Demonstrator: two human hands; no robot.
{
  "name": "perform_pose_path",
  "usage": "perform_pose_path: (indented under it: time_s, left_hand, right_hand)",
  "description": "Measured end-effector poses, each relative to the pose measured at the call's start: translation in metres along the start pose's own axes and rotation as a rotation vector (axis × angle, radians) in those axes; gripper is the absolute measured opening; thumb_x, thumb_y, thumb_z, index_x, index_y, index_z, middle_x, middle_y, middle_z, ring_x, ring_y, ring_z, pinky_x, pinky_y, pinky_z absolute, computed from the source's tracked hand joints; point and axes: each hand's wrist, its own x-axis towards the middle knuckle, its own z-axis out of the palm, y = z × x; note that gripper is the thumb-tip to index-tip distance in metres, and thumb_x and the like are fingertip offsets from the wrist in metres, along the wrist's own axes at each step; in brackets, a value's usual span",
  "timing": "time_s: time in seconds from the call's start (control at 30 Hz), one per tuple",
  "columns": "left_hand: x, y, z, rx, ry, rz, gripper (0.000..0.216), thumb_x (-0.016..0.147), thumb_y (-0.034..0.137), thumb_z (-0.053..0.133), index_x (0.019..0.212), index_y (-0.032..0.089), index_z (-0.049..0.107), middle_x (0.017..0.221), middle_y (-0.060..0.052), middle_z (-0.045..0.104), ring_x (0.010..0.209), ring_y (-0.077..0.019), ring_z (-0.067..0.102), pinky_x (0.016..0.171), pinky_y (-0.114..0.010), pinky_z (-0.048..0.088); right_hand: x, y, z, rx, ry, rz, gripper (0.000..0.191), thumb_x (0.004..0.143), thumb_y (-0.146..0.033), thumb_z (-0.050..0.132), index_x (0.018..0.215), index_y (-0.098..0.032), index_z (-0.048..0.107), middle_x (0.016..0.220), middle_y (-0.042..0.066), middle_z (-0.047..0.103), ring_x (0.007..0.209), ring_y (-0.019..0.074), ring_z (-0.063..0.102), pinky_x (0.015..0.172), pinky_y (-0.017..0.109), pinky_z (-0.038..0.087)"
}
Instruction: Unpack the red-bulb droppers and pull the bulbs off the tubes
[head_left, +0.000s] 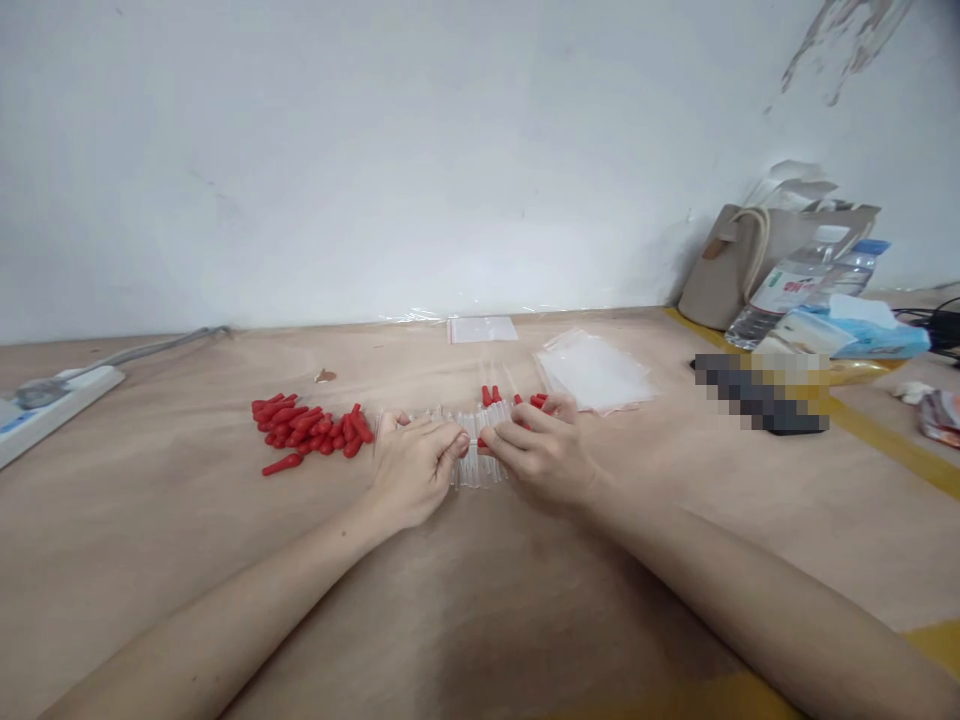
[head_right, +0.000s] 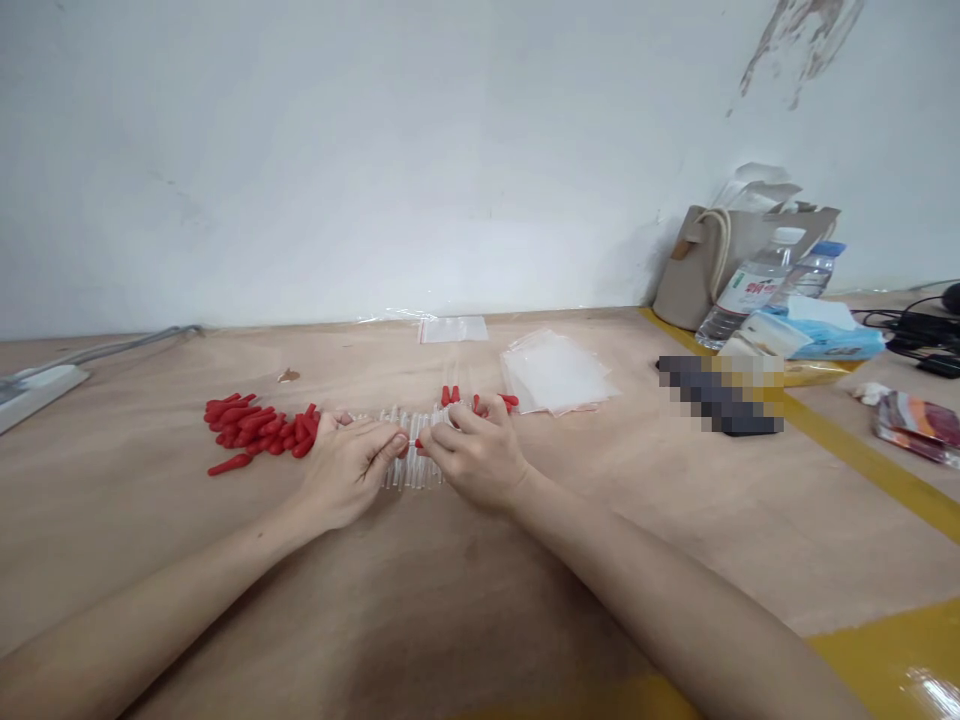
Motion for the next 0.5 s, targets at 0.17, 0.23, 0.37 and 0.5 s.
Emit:
perform_pose_path:
  time_s: [0.17, 0.23, 0.37, 0.5]
  left_hand:
    - [-0.001, 0.002, -0.009, -0.086, -0.065, -0.050, 0.039, 0.092, 0.032, 0.026, 0.067, 0.018, 0.053, 0.060, 0.005, 0.057, 0.062, -0.0127, 0.049, 0.073, -0.033, 0.023]
    - [0.000, 0.004, -0.011, -0.103, -0.070, -0.060, 0.039, 0.092, 0.032, 0.026, 0.068, 0.019, 0.053, 0.060, 0.005, 0.058, 0.063, -0.0129, 0.049, 0.073, -0.033, 0.023]
    - [0.002, 0.006, -0.012, -0.130, -0.055, -0.067, 0.038, 0.091, 0.033, 0.028, 0.069, 0.020, 0.056, 0.061, 0.005, 0.059, 0.062, -0.0124, 0.051, 0.075, -0.033, 0.025]
    - [0.002, -0.013, -0.012, -0.148, -0.060, -0.201, 0.042, 0.090, 0.038, 0.027, 0.066, 0.020, 0.057, 0.048, 0.005, 0.050, 0.052, -0.0126, 0.049, 0.071, -0.033, 0.032]
  right_hand:
    - [-0.001, 0.009, -0.005, 0.140, -0.130, 0.072, 0.029, 0.092, -0.026, 0.033, 0.095, -0.035, 0.060, 0.089, -0.005, 0.065, 0.091, 0.0122, 0.055, 0.069, 0.031, 0.025]
    - [0.000, 0.010, -0.009, 0.184, -0.157, 0.104, 0.030, 0.092, -0.028, 0.033, 0.095, -0.039, 0.061, 0.090, -0.006, 0.065, 0.091, 0.0124, 0.056, 0.068, 0.031, 0.025]
    - [0.002, 0.012, -0.014, 0.270, -0.167, 0.173, 0.026, 0.089, -0.033, 0.038, 0.091, -0.042, 0.063, 0.091, -0.007, 0.065, 0.089, 0.0138, 0.057, 0.071, 0.032, 0.028]
    - [0.000, 0.028, -0.015, 0.205, -0.140, 0.316, 0.025, 0.087, -0.036, 0.041, 0.088, -0.037, 0.065, 0.091, -0.004, 0.065, 0.086, 0.0153, 0.056, 0.074, 0.034, 0.029]
